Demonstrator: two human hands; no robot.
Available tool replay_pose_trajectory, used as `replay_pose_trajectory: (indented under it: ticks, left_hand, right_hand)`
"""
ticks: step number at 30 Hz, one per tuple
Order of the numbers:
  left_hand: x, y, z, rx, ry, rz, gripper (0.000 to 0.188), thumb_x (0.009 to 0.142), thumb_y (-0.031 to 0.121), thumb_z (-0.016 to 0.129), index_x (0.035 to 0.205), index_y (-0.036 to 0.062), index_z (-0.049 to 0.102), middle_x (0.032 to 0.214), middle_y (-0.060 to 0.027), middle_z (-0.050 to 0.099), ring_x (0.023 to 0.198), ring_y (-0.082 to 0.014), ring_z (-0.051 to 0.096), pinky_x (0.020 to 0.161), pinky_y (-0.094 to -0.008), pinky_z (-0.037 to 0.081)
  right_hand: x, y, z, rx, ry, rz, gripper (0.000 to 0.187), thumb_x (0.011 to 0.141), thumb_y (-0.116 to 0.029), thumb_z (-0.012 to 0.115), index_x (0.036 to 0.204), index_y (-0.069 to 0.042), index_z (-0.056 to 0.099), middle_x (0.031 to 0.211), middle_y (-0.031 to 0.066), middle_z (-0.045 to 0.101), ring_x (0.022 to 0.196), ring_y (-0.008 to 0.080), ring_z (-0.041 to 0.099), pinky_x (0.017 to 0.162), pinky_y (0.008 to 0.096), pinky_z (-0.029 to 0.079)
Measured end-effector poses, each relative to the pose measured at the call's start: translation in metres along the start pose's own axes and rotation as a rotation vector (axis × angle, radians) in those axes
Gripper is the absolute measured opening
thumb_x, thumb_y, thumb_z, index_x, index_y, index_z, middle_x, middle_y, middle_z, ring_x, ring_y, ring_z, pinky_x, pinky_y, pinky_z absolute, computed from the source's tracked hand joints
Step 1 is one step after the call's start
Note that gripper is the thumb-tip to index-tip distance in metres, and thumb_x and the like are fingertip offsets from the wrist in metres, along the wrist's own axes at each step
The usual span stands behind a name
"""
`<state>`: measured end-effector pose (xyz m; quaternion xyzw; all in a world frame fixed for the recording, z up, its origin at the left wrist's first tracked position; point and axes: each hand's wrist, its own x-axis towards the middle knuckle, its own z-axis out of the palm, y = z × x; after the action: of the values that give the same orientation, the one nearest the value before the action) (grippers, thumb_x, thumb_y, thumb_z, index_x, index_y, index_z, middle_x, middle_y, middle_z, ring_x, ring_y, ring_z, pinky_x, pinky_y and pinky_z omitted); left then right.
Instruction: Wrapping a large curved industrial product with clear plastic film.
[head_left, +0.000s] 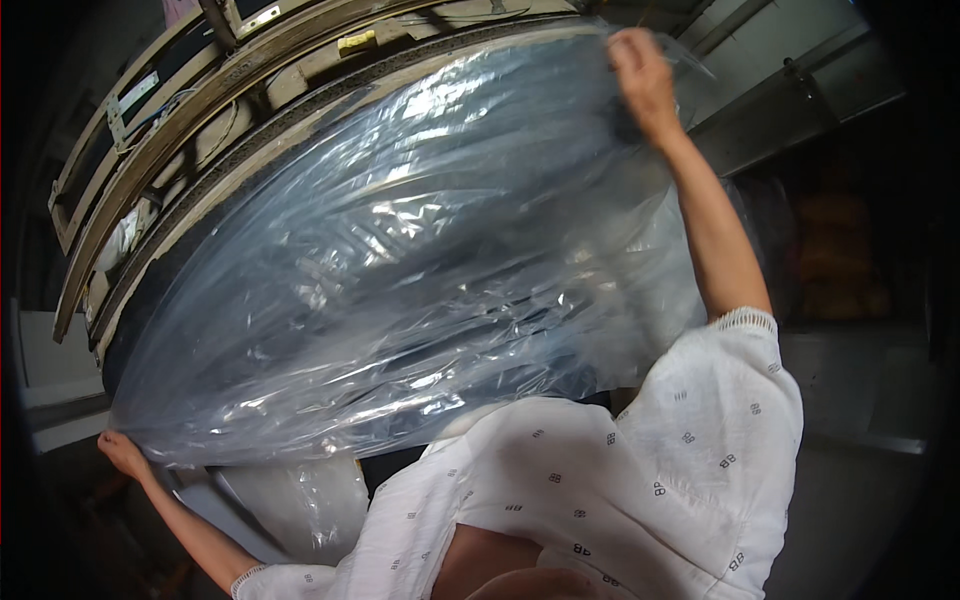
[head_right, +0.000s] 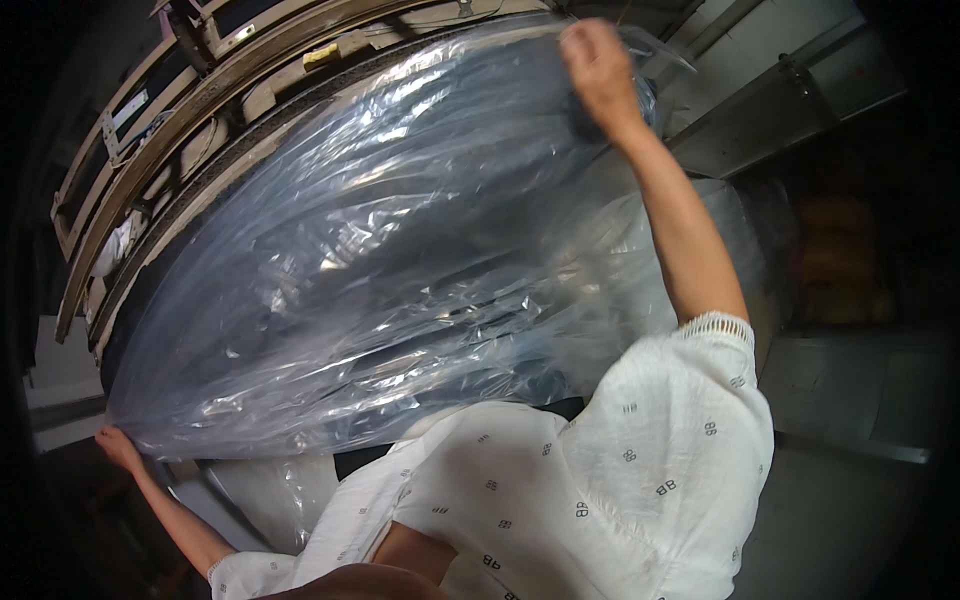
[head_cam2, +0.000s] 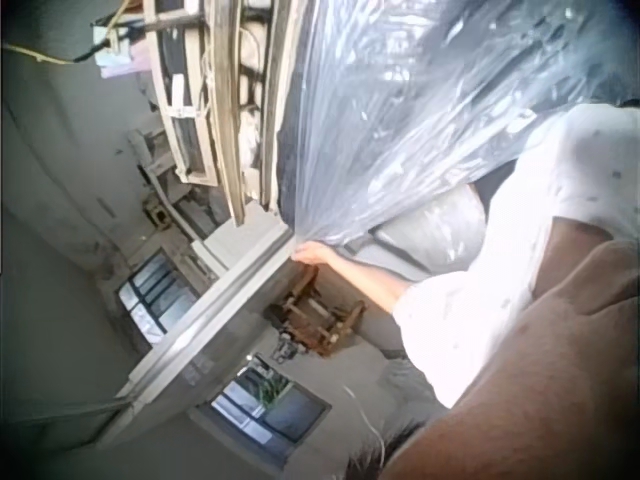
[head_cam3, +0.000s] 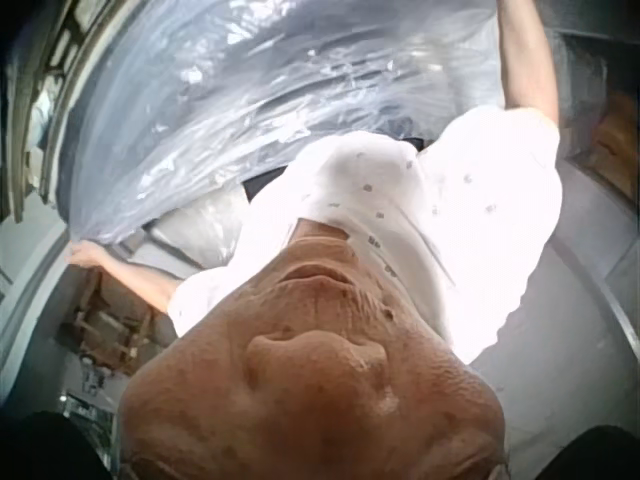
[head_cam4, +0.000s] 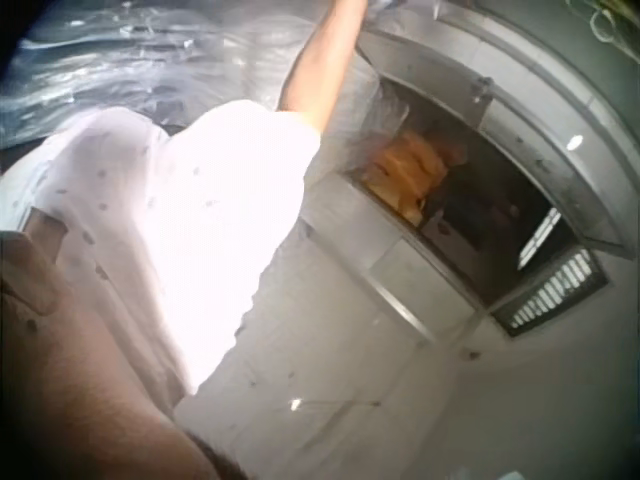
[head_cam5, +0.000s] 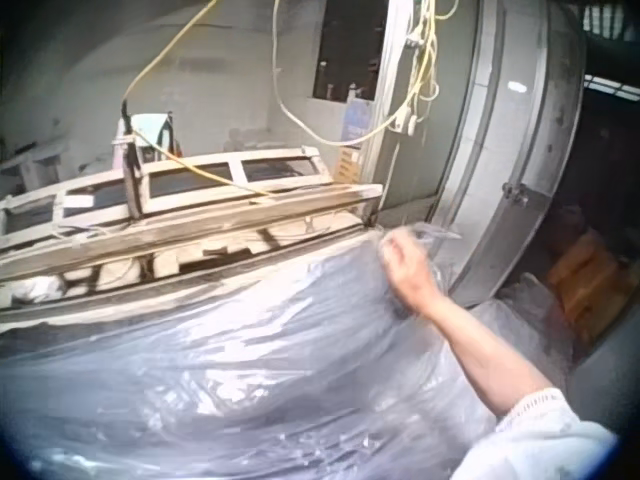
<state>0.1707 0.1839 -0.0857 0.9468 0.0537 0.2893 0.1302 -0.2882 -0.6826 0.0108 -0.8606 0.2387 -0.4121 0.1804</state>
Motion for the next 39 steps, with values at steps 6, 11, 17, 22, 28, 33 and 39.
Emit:
replay_pose_trajectory:
  ticks: [6,11,17,22,28,33,39]
  left_hand:
    - [0.005,-0.039,-0.039,0.124,-0.008,-0.045,0.037,0.089,0.03,0.039,0.108,-0.0002,0.05,0.105,-0.0221,0.056,0.097,-0.0378,0.052,0.081,-0.0414,0.041]
    - [0.017,-0.044,-0.073,0.146,-0.018,-0.03,0.038,0.089,0.03,0.041,0.108,-0.0014,0.051,0.106,-0.0225,0.055,0.097,-0.0375,0.052,0.081,-0.0411,0.041]
    - [0.015,-0.057,-0.102,0.131,0.02,-0.045,0.04,0.089,0.03,0.042,0.108,-0.0043,0.051,0.107,-0.0224,0.054,0.097,-0.0357,0.052,0.083,-0.0379,0.041]
    - [0.031,-0.091,-0.144,0.107,0.035,0.041,0.039,0.088,0.032,0.048,0.108,-0.0002,0.054,0.104,-0.017,0.059,0.095,-0.0294,0.055,0.083,-0.035,0.041]
    - [0.011,-0.09,-0.166,0.0,0.009,0.04,0.044,0.085,0.039,0.05,0.104,-0.0006,0.055,0.102,-0.0163,0.059,0.092,-0.028,0.055,0.082,-0.0341,0.041]
    - [0.009,-0.127,-0.195,-0.212,-0.084,0.08,0.028,0.087,0.024,0.053,0.099,-0.0006,0.056,0.094,-0.0079,0.058,0.088,-0.0177,0.053,0.08,-0.0276,0.04]
    - [-0.001,-0.136,-0.155,-0.538,-0.237,-0.059,0.028,0.085,0.024,0.059,0.102,0.0017,0.058,0.092,-0.0007,0.057,0.085,-0.01,0.05,0.078,-0.0225,0.039]
  right_hand:
    - [-0.032,0.006,0.014,-0.27,-0.493,-0.33,0.04,0.091,-0.028,0.044,0.125,-0.006,0.045,0.13,0.011,0.043,0.124,0.0287,0.036,0.102,0.0354,0.028]
    - [-0.028,-0.015,0.029,-0.196,-0.498,-0.396,0.04,0.091,-0.028,0.042,0.123,-0.004,0.046,0.13,0.0122,0.043,0.123,0.0288,0.036,0.103,0.0363,0.028]
    - [-0.032,-0.013,0.034,-0.191,-0.504,-0.437,0.04,0.091,-0.029,0.043,0.123,-0.005,0.047,0.13,0.012,0.043,0.123,0.0288,0.036,0.103,0.0367,0.028]
    - [-0.02,-0.011,0.052,-0.375,-0.309,-0.583,0.033,0.09,-0.025,0.046,0.115,-0.005,0.055,0.127,0.0079,0.046,0.116,0.0241,0.043,0.098,0.0338,0.032]
    - [-0.008,-0.051,0.04,-0.12,-0.243,-0.343,0.024,0.073,-0.023,0.065,0.088,-0.006,0.058,0.103,0.0128,0.047,0.098,0.0308,0.044,0.083,0.0393,0.039]
    - [0.005,-0.02,0.062,0.136,-0.353,-0.326,0.03,0.07,-0.019,0.068,0.098,-0.012,0.059,0.09,0.0107,0.046,0.091,0.0281,0.046,0.08,0.0363,0.039]
    - [0.016,-0.006,0.056,0.187,-0.48,-0.234,0.01,0.074,-0.017,0.066,0.079,-0.009,0.065,0.083,0.0069,0.049,0.087,0.0214,0.048,0.081,0.0318,0.037]
